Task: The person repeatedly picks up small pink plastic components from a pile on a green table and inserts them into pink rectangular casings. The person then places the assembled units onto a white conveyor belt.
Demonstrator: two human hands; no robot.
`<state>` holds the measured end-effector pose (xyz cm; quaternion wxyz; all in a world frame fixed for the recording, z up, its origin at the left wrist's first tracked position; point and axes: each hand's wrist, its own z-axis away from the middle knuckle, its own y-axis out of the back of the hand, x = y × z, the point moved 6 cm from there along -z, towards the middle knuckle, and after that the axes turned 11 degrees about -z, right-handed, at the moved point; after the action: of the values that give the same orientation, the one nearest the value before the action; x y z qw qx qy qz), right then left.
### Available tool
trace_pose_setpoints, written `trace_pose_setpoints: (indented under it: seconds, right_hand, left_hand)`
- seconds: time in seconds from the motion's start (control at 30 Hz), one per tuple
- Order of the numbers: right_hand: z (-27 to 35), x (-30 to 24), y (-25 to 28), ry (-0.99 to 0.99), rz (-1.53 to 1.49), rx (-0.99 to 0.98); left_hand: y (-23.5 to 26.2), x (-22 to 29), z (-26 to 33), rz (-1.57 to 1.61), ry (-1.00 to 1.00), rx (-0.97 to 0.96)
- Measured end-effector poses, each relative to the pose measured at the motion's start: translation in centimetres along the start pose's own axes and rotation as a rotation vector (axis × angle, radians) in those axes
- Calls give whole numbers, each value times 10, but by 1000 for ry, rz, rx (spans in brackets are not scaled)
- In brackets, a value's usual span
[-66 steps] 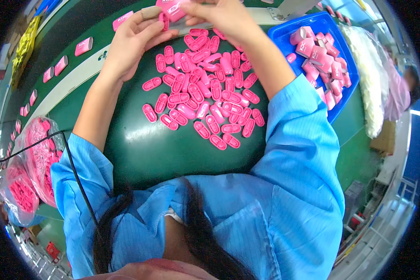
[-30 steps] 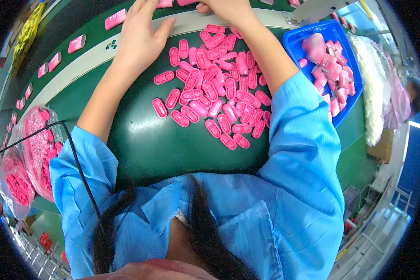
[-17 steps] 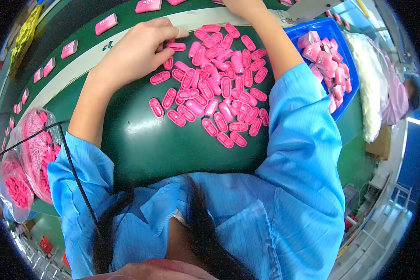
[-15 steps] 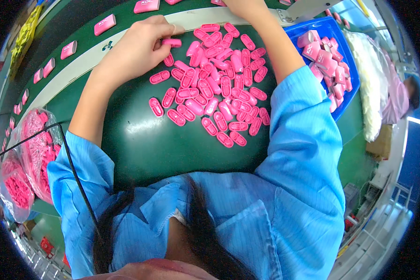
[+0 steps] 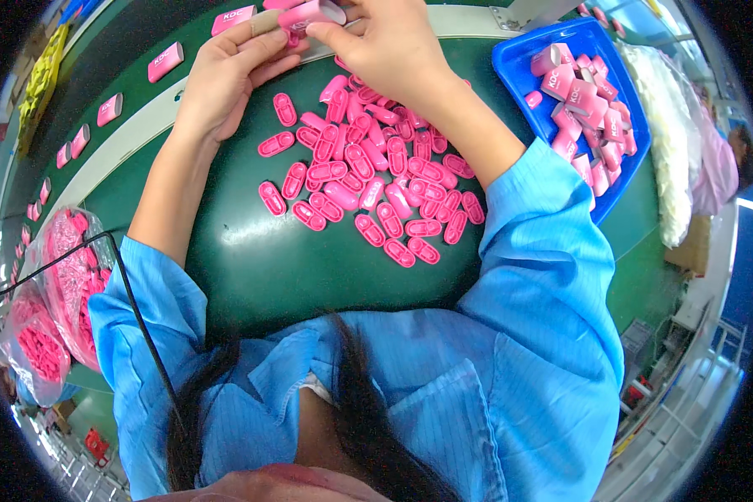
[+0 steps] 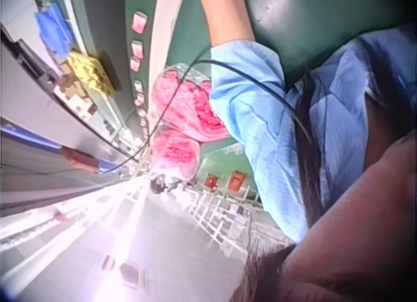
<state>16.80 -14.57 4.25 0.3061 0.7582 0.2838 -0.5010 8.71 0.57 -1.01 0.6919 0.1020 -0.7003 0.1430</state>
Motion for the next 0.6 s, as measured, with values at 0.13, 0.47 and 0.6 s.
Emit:
trace_pose_setpoints:
  seconds: [0.13,0.47,0.6]
  right_hand:
    - [-9,43,13,-254,-384,25]
    - [-6,55,10,-277,-640,-15]
    - [-4,42,12,-212,-502,1]
  left_hand:
    - [3,3,3,114,27,63]
    - [-2,9,12,-169,-56,127]
    - [-3,19,16,-221,-136,153]
